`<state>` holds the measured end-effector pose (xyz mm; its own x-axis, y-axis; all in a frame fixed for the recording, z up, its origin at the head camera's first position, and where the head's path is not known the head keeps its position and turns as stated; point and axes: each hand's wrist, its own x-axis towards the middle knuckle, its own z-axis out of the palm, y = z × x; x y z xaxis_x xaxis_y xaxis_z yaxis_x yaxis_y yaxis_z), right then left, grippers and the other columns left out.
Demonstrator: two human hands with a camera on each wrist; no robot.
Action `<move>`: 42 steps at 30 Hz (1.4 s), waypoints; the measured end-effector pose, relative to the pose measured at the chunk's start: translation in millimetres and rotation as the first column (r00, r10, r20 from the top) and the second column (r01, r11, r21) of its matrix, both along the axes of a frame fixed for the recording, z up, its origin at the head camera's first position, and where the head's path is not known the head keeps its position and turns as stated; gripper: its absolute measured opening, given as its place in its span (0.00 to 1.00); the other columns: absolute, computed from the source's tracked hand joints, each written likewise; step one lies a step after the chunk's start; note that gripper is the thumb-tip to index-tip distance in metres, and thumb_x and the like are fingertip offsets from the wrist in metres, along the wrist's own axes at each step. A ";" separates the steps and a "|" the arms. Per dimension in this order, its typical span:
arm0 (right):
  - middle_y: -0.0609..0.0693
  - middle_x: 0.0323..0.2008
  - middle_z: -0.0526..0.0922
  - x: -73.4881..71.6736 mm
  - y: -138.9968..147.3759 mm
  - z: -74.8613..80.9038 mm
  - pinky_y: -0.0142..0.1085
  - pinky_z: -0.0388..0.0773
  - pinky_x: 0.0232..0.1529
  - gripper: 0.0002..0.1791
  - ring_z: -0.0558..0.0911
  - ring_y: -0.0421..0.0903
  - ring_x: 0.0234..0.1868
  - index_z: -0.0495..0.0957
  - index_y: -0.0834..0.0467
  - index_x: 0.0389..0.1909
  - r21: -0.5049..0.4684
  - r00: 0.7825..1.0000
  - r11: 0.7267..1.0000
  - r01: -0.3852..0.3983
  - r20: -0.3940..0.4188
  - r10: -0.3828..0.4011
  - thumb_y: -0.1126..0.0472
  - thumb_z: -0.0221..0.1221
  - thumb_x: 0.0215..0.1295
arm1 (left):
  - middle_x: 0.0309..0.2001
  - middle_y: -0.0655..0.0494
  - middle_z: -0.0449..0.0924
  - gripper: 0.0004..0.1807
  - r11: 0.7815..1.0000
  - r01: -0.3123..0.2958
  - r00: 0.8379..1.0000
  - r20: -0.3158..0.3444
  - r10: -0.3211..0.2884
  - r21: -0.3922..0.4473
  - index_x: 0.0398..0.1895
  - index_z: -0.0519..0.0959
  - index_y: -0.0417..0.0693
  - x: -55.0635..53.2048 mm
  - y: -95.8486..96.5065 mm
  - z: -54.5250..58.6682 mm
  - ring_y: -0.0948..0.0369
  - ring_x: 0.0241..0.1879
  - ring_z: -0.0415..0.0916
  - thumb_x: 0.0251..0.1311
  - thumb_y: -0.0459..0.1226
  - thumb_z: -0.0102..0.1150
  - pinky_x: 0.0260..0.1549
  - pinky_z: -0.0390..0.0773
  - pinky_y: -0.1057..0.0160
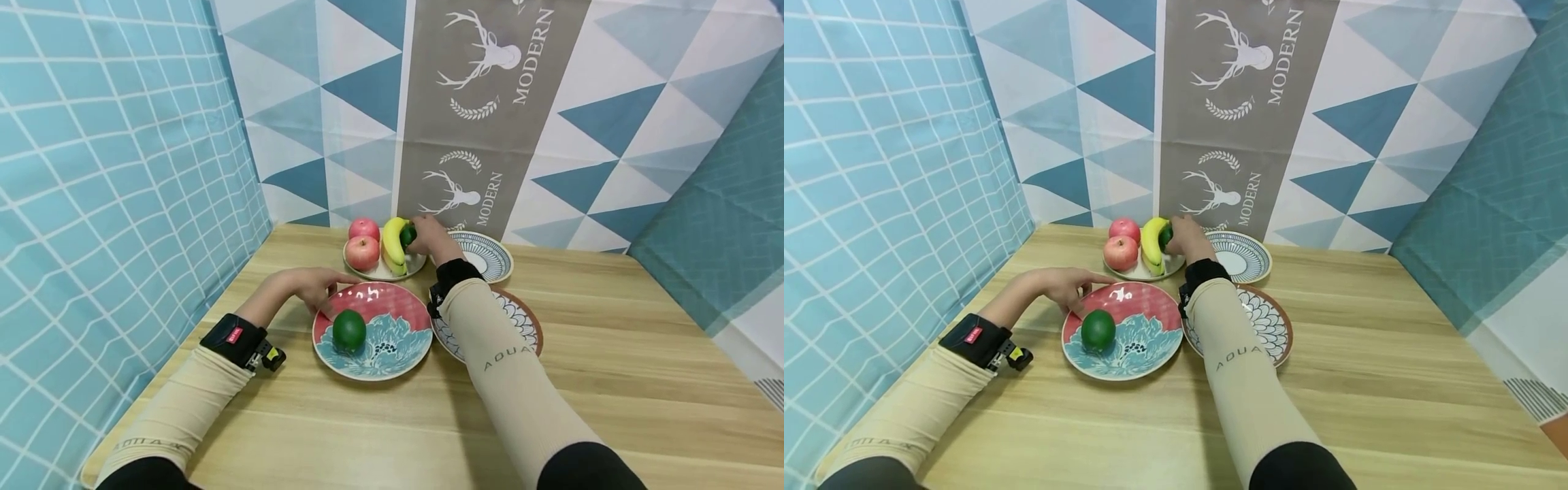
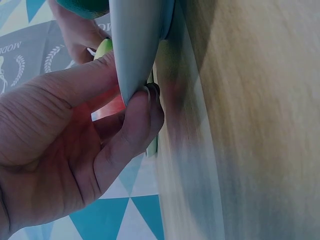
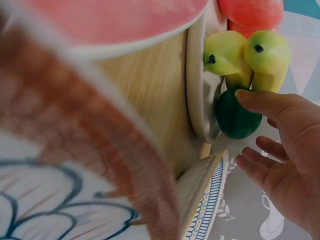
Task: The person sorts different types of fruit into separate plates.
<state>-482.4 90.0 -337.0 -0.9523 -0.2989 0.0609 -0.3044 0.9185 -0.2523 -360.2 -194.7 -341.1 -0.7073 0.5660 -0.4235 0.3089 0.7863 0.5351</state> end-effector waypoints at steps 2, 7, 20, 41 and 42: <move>0.64 0.73 0.67 -2.0 -0.2 2.0 0.48 0.69 0.71 0.41 0.68 0.58 0.72 0.67 0.61 0.77 -0.001 1.000 1.000 -0.002 0.009 0.002 0.57 0.70 0.65 | 0.49 0.41 0.76 0.49 1.000 0.010 1.000 -0.008 -0.010 -0.005 0.84 0.59 0.53 -0.4 1.0 1.7 0.53 0.40 0.82 0.63 0.32 0.74 0.37 0.88 0.58; 0.62 0.73 0.68 -4.4 -1.0 4.5 0.47 0.68 0.72 0.42 0.67 0.58 0.73 0.66 0.60 0.78 -0.036 0.999 0.999 0.019 0.033 -0.018 0.55 0.70 0.66 | 0.50 0.41 0.76 0.49 1.000 0.004 1.000 0.004 -0.004 -0.007 0.84 0.59 0.53 0.0 2.3 3.3 0.53 0.41 0.81 0.63 0.32 0.74 0.38 0.88 0.57; 0.65 0.73 0.66 -1.3 0.8 0.0 0.48 0.69 0.70 0.41 0.68 0.60 0.72 0.65 0.63 0.77 -0.161 1.000 0.987 0.023 0.014 -0.021 0.56 0.70 0.66 | 0.51 0.39 0.75 0.50 1.000 -0.003 1.000 0.018 0.003 0.001 0.85 0.58 0.52 0.3 0.6 1.0 0.53 0.41 0.82 0.63 0.31 0.74 0.39 0.88 0.57; 0.67 0.77 0.57 -7.1 -9.3 -18.1 0.53 0.69 0.71 0.43 0.66 0.62 0.73 0.57 0.58 0.82 -0.172 0.996 0.982 0.073 0.053 -0.065 0.59 0.65 0.70 | 0.50 0.41 0.77 0.49 1.000 -0.021 1.000 0.001 0.022 -0.010 0.84 0.60 0.57 -1.2 -0.2 0.7 0.53 0.41 0.82 0.62 0.32 0.74 0.38 0.88 0.58; 0.67 0.77 0.57 -7.5 -9.5 -19.4 0.53 0.69 0.71 0.43 0.66 0.62 0.73 0.57 0.59 0.82 -0.167 0.997 0.983 0.072 0.053 -0.064 0.59 0.64 0.71 | 0.50 0.41 0.77 0.49 1.000 -0.019 1.000 -0.001 0.019 -0.013 0.84 0.60 0.56 -1.4 -0.3 0.4 0.53 0.41 0.82 0.62 0.32 0.74 0.39 0.88 0.58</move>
